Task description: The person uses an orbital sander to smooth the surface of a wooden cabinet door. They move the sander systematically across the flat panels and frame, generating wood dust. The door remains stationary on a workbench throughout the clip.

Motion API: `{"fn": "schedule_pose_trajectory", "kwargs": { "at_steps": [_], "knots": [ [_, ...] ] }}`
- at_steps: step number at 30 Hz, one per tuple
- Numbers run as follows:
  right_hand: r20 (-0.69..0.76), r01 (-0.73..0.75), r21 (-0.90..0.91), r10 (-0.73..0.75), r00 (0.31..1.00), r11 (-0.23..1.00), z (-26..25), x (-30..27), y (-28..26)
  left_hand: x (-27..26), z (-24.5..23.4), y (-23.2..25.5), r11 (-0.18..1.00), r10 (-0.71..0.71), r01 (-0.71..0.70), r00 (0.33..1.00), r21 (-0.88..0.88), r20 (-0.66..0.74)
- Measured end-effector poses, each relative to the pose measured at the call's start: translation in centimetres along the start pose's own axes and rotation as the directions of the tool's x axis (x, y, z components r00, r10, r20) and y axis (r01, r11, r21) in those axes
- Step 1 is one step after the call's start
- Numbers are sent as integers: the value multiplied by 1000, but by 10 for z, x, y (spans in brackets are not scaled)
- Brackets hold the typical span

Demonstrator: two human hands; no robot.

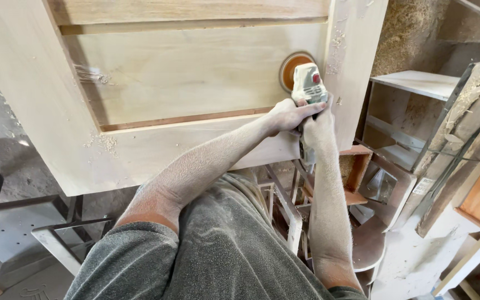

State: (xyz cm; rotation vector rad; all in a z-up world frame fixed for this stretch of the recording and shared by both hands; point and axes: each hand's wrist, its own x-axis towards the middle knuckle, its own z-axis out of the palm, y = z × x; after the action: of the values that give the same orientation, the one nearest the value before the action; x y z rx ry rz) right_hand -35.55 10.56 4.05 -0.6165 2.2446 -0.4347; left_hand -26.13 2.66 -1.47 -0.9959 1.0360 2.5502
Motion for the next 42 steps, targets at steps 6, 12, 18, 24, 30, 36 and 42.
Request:
{"fn": "schedule_pose_trajectory", "kwargs": {
  "at_steps": [6,12,18,24,30,36,42],
  "knots": [
    [-28,98,-8,-98,995,995,-6,25,-3,14,-9,28,1000,15,-15,1000,7,23],
    [89,56,134,-68,994,989,32,3,-64,-41,-58,17,984,128,-133,990,-117,-51],
    [342,283,-260,-186,921,923,108,-47,-148,-157,-134,-44,928,116,-204,954,-312,-278],
    [378,279,-262,-167,910,924,112,-50,-143,-155,-135,-56,938,74,-170,949,-301,-306],
    [133,105,-158,-84,988,982,46,-24,-61,-67,-71,-17,984,121,-131,989,-123,-81],
    [-42,59,25,-58,997,998,11,-14,-1,-23,-12,8,985,-71,74,997,155,-24],
    [-22,-167,20,167,986,986,13,-1,21,-4,-11,6,990,-49,41,997,137,58]
  ]
}}
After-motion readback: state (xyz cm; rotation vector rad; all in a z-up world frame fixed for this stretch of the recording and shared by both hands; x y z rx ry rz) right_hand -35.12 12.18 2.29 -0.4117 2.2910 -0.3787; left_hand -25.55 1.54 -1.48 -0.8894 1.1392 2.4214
